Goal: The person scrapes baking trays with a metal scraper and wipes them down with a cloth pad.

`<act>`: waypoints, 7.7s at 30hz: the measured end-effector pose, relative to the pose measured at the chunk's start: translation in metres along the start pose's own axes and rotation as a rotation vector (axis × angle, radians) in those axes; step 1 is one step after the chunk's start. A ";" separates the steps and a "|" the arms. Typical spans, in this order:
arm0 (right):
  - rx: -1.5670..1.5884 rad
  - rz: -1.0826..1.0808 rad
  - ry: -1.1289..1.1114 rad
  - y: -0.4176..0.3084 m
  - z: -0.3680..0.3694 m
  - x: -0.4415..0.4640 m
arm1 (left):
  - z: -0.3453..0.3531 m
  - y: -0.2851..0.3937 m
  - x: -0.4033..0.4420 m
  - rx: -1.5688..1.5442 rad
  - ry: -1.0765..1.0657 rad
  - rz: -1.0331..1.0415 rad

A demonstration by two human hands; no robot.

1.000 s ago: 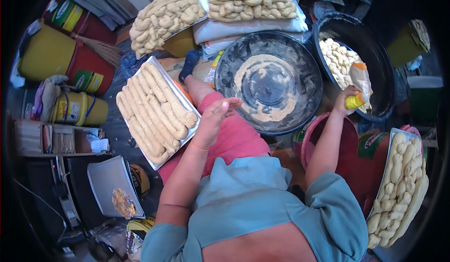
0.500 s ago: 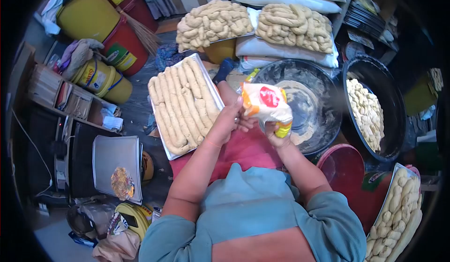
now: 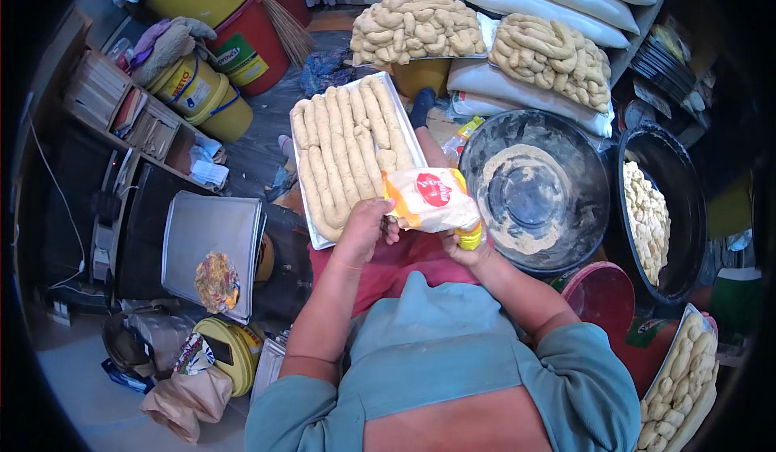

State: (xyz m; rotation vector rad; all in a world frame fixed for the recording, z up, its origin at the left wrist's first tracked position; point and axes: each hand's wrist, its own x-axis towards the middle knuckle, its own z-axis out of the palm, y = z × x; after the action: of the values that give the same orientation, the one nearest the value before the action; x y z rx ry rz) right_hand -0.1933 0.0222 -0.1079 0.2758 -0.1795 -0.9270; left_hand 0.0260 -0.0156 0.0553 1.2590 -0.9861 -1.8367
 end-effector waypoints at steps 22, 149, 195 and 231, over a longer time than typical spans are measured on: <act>-1.647 -0.131 0.110 0.054 0.144 -0.014 | 0.050 0.015 -0.062 0.642 -0.355 0.441; -1.483 0.291 -0.019 0.228 0.025 0.153 | -0.261 -0.254 -0.320 1.217 1.170 -0.235; -1.386 0.195 -0.011 0.199 0.033 0.161 | -0.118 -0.004 -0.458 1.380 1.798 0.184; -1.738 0.402 -1.184 0.265 0.170 0.099 | -0.119 0.052 -0.332 0.782 1.018 1.952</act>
State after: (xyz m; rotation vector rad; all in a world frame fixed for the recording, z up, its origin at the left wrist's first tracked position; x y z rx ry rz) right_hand 0.0210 0.0658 0.1391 -1.8813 -0.4118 -0.4597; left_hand 0.2419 0.2202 0.2126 0.6464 -1.3479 0.6735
